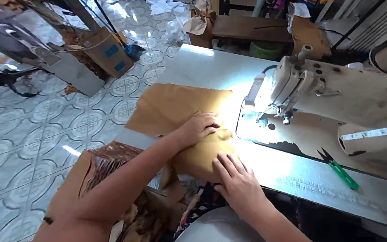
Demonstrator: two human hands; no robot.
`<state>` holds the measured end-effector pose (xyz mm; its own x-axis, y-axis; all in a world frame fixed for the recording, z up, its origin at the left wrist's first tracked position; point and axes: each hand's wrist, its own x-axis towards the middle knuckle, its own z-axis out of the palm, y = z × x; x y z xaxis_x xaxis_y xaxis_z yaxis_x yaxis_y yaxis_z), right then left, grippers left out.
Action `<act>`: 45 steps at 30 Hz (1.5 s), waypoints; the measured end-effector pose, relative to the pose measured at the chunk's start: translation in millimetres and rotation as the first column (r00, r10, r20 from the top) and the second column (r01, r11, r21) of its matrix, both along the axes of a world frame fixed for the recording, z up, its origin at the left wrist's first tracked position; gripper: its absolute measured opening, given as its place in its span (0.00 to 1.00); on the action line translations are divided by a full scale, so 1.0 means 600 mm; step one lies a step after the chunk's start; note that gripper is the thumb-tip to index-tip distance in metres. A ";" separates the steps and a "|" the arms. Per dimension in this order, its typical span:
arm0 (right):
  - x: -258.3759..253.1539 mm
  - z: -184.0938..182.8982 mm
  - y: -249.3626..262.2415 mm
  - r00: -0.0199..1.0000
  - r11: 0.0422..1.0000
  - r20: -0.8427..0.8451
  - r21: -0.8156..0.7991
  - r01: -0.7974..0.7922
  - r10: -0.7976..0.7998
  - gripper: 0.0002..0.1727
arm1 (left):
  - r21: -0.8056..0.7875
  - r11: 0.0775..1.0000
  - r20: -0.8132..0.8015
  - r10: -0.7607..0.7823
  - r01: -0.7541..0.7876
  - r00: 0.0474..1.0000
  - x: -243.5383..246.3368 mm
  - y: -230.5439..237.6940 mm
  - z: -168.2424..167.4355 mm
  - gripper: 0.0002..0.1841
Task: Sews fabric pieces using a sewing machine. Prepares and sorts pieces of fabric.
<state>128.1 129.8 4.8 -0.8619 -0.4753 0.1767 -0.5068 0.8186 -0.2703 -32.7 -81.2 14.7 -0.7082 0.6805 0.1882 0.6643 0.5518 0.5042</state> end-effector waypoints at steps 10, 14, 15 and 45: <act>0.030 0.043 0.147 0.926 0.877 -0.051 -0.344 0.336 -0.375 0.18 | 0.117 0.992 -0.265 -0.004 0.036 0.964 0.149 0.113 -0.042 0.11; 0.001 0.016 0.125 0.931 0.905 -0.047 -0.259 0.338 -0.361 0.16 | 0.034 0.995 -0.385 -0.074 0.095 0.920 0.174 0.105 -0.041 0.14; 0.001 0.006 0.119 0.931 0.914 -0.044 -0.213 0.345 -0.362 0.17 | 0.012 0.996 -0.366 -0.082 0.093 0.927 0.179 0.103 -0.036 0.15; 0.047 -0.034 0.089 0.923 0.949 -0.231 -0.134 0.284 -0.308 0.19 | -0.197 0.956 0.023 -0.217 0.218 0.976 0.094 0.048 0.064 0.19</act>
<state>156.4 183.4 -15.7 -0.8841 -0.1752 0.4332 -0.3057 0.9180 -0.2527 23.5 -52.2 52.9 -0.5390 0.8416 0.0341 0.7786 0.4824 0.4013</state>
